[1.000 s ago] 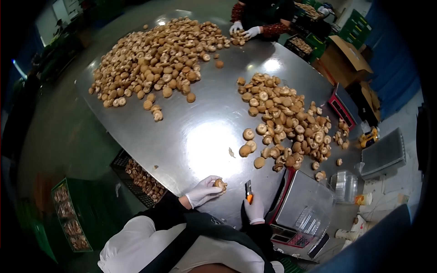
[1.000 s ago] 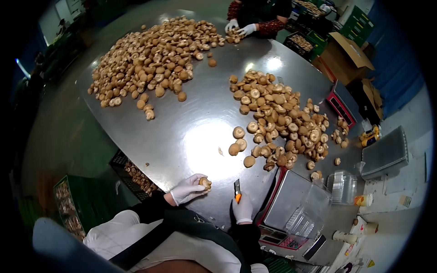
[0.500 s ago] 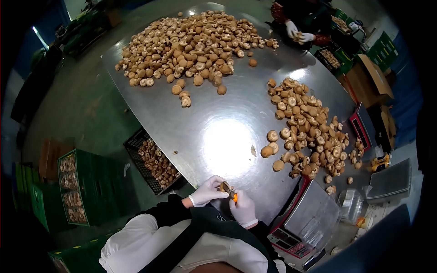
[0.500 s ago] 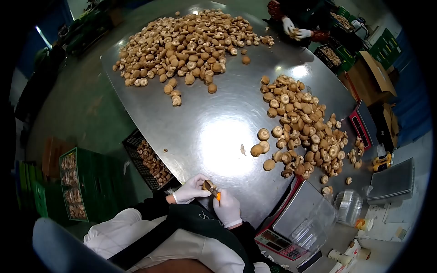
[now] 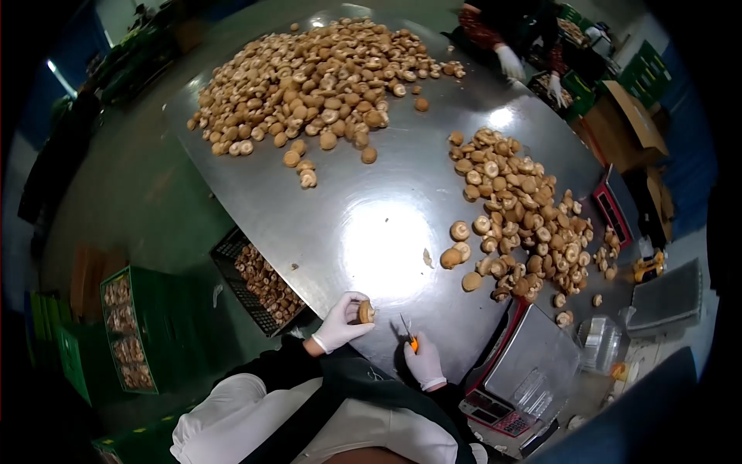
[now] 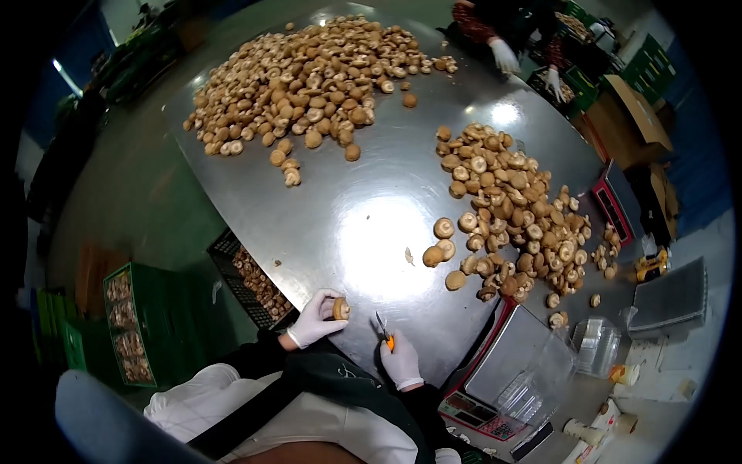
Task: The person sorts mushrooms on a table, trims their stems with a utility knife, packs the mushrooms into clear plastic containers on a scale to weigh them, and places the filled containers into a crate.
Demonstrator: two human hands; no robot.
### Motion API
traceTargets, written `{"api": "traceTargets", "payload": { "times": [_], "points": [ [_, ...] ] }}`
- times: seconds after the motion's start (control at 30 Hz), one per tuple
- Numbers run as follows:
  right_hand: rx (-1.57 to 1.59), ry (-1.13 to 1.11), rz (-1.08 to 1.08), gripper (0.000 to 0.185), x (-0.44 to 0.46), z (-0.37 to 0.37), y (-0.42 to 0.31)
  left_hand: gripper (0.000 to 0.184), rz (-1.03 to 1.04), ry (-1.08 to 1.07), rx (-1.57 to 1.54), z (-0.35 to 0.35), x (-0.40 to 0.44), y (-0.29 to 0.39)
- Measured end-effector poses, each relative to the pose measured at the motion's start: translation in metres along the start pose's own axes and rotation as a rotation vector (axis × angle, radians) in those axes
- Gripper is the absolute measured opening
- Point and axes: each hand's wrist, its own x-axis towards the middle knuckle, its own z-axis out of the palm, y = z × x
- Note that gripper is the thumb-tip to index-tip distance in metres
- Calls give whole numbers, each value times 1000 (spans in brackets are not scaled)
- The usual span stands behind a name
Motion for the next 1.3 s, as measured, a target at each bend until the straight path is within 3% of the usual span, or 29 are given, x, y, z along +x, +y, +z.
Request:
{"api": "traceTargets", "payload": {
  "times": [0.07,0.13,0.17,0.27,0.3,0.47,0.53,0.6,0.67,0.7,0.73,0.8,0.87,0.93,1.0,1.3],
  "points": [
    [30,37,29,19,-2,-3,7,52,-59,-36,68,12,25,-7],
    [95,97,63,21,-6,-10,8,52,53,-98,452,29,55,-12],
    [98,114,77,21,-9,-13,10,53,219,-148,509,37,71,-16],
    [59,170,177,25,-13,-23,18,53,396,-315,756,62,110,6],
    [59,203,192,26,-14,-25,22,53,364,-316,717,70,125,6],
    [113,293,280,28,-18,-27,26,49,590,-258,1049,101,193,12],
    [141,335,283,26,-18,-26,25,47,450,-398,1092,102,215,1],
    [169,350,301,27,-16,-27,26,43,381,-423,985,98,220,1],
    [208,356,314,29,-12,-26,23,40,476,-323,768,92,214,-1],
    [215,368,291,30,-10,-27,21,38,136,-377,450,91,209,-1],
    [222,378,267,31,-6,-27,19,37,-45,-384,163,88,200,-2],
    [274,371,248,36,1,-31,7,39,-219,-416,-102,83,174,7],
    [326,431,76,40,6,-33,-6,38,-264,-433,-173,78,145,14],
    [297,407,44,42,11,-37,-18,38,-277,-436,-248,77,120,21],
    [140,443,-150,44,15,-38,-27,39,-197,-449,-264,72,102,17],
    [52,312,-189,51,3,-39,-41,41,-72,-330,-198,64,54,23]
  ]
}}
